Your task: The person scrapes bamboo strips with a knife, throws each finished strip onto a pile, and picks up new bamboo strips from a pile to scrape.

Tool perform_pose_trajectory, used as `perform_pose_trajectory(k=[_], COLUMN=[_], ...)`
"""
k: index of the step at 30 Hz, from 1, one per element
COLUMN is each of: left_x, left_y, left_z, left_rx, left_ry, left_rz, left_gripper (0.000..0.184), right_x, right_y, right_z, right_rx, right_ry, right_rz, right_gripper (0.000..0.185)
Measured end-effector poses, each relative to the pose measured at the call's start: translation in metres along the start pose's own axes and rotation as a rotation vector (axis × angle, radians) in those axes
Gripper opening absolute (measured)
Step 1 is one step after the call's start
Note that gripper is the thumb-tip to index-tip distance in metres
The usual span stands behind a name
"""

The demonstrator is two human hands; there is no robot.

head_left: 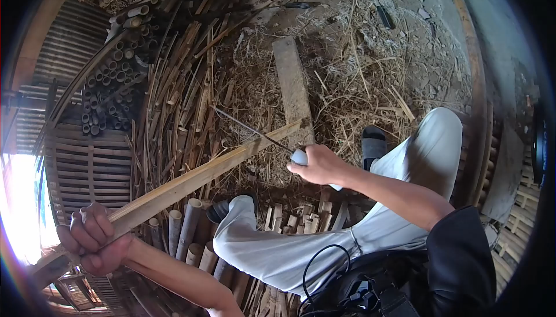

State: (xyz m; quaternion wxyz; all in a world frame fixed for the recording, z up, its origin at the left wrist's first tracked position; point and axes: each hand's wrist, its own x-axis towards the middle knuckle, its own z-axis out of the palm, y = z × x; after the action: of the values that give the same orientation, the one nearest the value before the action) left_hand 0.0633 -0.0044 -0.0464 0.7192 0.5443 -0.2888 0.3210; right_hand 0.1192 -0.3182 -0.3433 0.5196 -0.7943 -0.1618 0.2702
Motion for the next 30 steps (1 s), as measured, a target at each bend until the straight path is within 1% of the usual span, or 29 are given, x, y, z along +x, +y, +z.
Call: perform_pose_trajectory(k=[2,4,5,6,7,9,10,11,13,15,16,18,20,21,23,25,26,27,29,30], left_x=[-0.002,-0.002,0.000,0.001,0.007,0.010,0.009,0.009,0.011,0.011,0.008,0.005,0.015,0.019,0.020,0.017,0.017,0.017,0.016,0.017], left_y=[-0.001,-0.005,-0.005,-0.005,-0.004,-0.002,-0.001,-0.001,-0.010,-0.012,-0.008,-0.010,-0.015,-0.017,-0.013,-0.004,-0.005,-0.008,-0.014,-0.014], left_z=[0.006,0.019,0.022,0.025,0.021,0.016,0.016,0.017,0.028,0.035,0.035,0.032,0.021,0.017,0.010,-0.005,-0.003,0.004,0.014,0.015], left_rx=[0.049,0.062,0.009,-0.042,-0.147,-0.273,-0.291,-0.339,-0.466,-0.500,-0.459,-0.488,-0.578,-0.597,-0.510,-0.389,-0.349,-0.310,-0.254,-0.209], left_ry=[0.084,0.156,0.101,0.048,-0.101,-0.281,-0.308,-0.345,-0.428,-0.425,-0.375,-0.367,-0.458,-0.487,-0.444,-0.367,-0.330,-0.294,-0.251,-0.237], left_rz=[0.050,0.074,0.033,-0.011,-0.106,-0.177,-0.151,-0.152,-0.178,-0.173,-0.150,-0.155,-0.169,-0.172,-0.165,-0.129,-0.122,-0.116,-0.136,-0.134], left_gripper=[0.034,0.034,0.034,0.033,0.032,0.030,0.029,0.028,0.027,0.026,0.025,0.025,0.024,0.024,0.024,0.024,0.024,0.024,0.024,0.024], right_x=[-0.006,-0.015,-0.018,-0.021,-0.023,-0.022,-0.022,-0.013,0.009,0.004,0.006,0.002,-0.002,0.001,0.006,0.004,0.008,0.008,0.014,0.014], right_y=[0.000,-0.018,-0.021,-0.034,-0.045,-0.047,-0.046,-0.026,0.031,0.035,0.037,0.040,0.010,0.010,0.012,0.032,0.054,0.074,0.122,0.149], right_z=[0.014,0.014,0.018,0.012,0.005,0.005,0.005,0.011,0.020,-0.006,-0.006,0.007,0.014,0.027,0.045,0.045,0.043,0.033,0.030,0.028], right_rx=[-0.185,0.006,-0.077,0.015,0.109,0.221,0.277,0.284,0.338,0.311,0.426,0.524,0.576,0.602,0.382,0.433,0.446,0.460,0.470,0.433], right_ry=[0.147,-0.020,-0.002,-0.087,-0.171,-0.178,-0.180,-0.161,-0.086,-0.073,-0.070,-0.084,-0.107,-0.109,0.049,0.028,0.022,-0.014,0.095,0.135], right_rz=[-0.238,-0.049,-0.098,-0.022,0.054,0.064,0.069,0.094,0.298,0.465,0.525,0.465,0.400,0.261,0.093,0.210,0.312,0.462,0.718,0.708], right_gripper=[0.044,0.053,0.057,0.059,0.062,0.064,0.065,0.064,0.064,0.063,0.063,0.063,0.063,0.062,0.063,0.064,0.064,0.065,0.070,0.073])
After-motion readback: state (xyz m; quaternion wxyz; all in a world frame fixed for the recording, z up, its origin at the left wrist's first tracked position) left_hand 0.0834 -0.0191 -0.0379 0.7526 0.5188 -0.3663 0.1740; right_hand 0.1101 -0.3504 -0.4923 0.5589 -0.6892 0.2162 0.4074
